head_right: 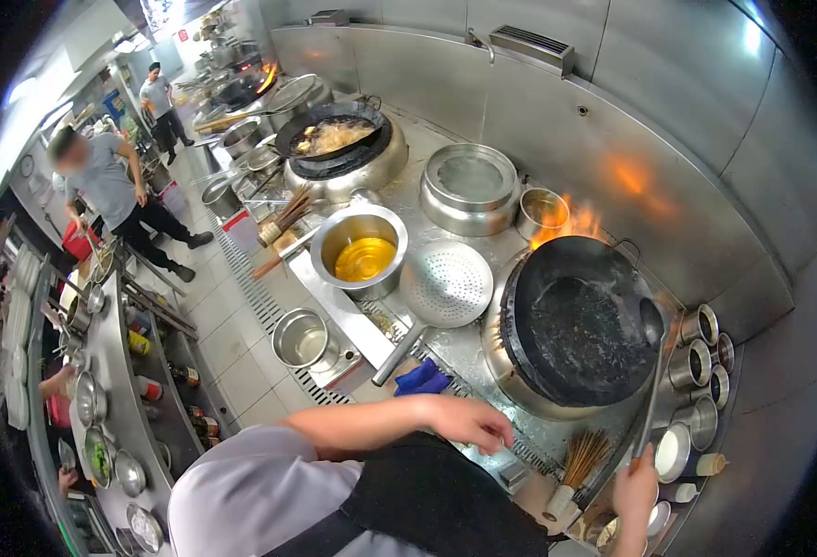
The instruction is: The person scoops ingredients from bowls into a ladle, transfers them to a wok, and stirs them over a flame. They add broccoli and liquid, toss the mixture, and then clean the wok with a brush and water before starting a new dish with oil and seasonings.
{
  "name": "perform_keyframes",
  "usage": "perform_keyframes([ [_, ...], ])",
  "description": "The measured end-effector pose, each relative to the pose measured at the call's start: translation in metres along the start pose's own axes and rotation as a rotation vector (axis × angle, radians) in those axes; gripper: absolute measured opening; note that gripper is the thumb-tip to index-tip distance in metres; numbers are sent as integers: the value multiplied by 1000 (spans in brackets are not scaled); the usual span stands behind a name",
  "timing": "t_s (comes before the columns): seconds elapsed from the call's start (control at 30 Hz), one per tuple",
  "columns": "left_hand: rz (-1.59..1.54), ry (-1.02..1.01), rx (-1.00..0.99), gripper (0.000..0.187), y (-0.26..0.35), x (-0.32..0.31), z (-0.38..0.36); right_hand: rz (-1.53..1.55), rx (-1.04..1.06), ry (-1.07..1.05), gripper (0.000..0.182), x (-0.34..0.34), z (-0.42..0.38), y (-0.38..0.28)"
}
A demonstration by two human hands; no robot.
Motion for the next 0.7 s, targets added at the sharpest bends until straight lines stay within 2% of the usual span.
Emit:
perform_keyframes([
  [0.07, -32, -17, -29, 35, 2, -20, 20, -32, 125, 60, 56, -23, -16, -20],
  [0.1, 55, -9, -45, 40, 5, -29, 27, 378, -645, -102, 46, -32, -18, -55],
  [0.17, 136, 1, -58, 45, 13, -41, 30, 1040, -789, -157, 8, -70, -20, -83],
  [0.2, -34, 65, 23, 51, 13, -42, 28, 1191, -802, -149, 2, -85, -18, -104],
  [0.27, -296, 190, 131, 64, -3, -40, 28, 1446, -861, -166, 16, -111, -13, -134],
  [0.3, -295, 194, 135, 64, 2, -38, 22, 1449, -861, -170, 16, -111, -13, -143],
  [0.37, -476, 427, 198, 66, 11, -5, -11, 1495, -601, -267, 36, -105, -5, -165],
  [0.4, -426, 494, 222, 67, 4, 9, -24, 1340, -556, -460, 54, -111, -6, -134],
  [0.43, -377, 560, 247, 68, -3, 22, -37, 1341, -560, -463, 54, -114, -8, -104],
  [0.5, 39, 611, 514, 68, 8, 44, -72, 82, -161, -495, 61, -115, -17, -55],
  [0.57, 453, 866, 441, 66, -12, 60, -85, -369, -359, -508, 71, -123, -59, 2],
  [0.63, 552, 925, 477, 61, 1, 66, -96, -435, -527, -539, 72, -131, -96, 27],
  [0.7, 727, 870, 555, 60, 14, 69, -94, -340, -565, -513, 71, -135, -101, 26],
])
Point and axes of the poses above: each hand's wrist, its own z-axis towards the middle knuckle, its own x-axis out of the back of the hand, y = z × x, the point moved 6 cm from there along z, towards the middle knuckle, and after that the axes turned 13 degrees about z, right-handed, at the moved point
